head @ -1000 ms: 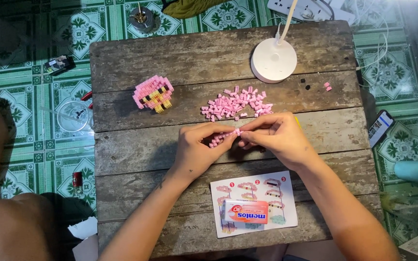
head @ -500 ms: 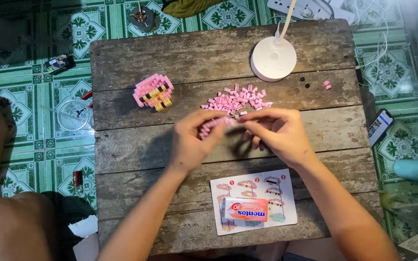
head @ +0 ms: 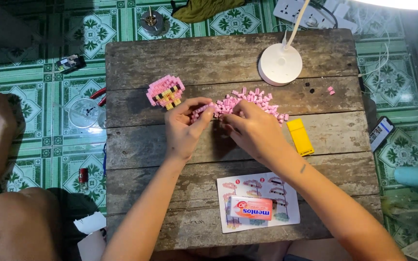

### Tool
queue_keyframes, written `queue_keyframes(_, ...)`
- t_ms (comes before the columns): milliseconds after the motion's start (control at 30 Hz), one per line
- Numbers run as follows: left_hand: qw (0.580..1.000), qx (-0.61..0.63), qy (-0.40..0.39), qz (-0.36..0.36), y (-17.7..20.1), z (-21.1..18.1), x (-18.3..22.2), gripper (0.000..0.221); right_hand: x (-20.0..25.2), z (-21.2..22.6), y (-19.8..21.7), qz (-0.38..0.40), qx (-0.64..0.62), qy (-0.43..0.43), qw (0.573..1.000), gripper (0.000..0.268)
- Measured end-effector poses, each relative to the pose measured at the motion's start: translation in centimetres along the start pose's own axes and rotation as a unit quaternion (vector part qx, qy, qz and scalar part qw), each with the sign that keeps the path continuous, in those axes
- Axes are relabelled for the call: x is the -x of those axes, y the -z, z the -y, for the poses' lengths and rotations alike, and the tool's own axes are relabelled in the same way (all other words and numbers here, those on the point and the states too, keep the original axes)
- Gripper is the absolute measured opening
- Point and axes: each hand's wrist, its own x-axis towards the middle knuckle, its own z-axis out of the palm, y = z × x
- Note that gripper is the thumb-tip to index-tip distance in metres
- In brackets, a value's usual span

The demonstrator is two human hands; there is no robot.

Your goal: Assembling a small pixel-art toy figure using tiny interlocking plastic blocks on a wooden table.

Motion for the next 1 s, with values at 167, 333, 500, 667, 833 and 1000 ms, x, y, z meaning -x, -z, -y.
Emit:
queue_keyframes(167, 1.000, 0.000, 0.014, 0.022, 0.1, 0.7, -0.2, 0.023, 0.2, -1.4, -2.9, -0.015, 0.053, 0.022, 0.998, 0.020)
queue_keyframes(333, 0.997, 0.022, 0.053, 0.046, 0.1, 0.9, -0.2, 0.018, 0.8, -1.1, -0.4, -0.033, 0.025, 0.053, 0.998, 0.019)
queue_keyframes(500, 0.993, -0.017, 0.084, 0.082, -0.8, -1.7, 0.9, 0.013, 3.6, -2.0, 2.5, 0.000, -0.128, 0.019, 0.992, 0.022)
queue_keyframes(667, 0.945, -0.259, -0.070, 0.188, -0.7, -0.5, 1.3, 0.007, 4.9, -1.5, 4.4, 0.027, -0.154, 0.017, 0.988, 0.023)
queue_keyframes(833, 0.907, -0.309, -0.145, 0.248, -1.1, 1.0, 1.8, 0.009, 5.5, -1.4, 4.6, 0.050, -0.110, 0.013, 0.993, 0.022)
queue_keyframes(1000, 0.896, -0.320, -0.199, 0.237, -0.6, 1.7, 1.6, 0.002, 4.5, -0.7, 5.7, 0.067, -0.100, 0.018, 0.993, 0.019)
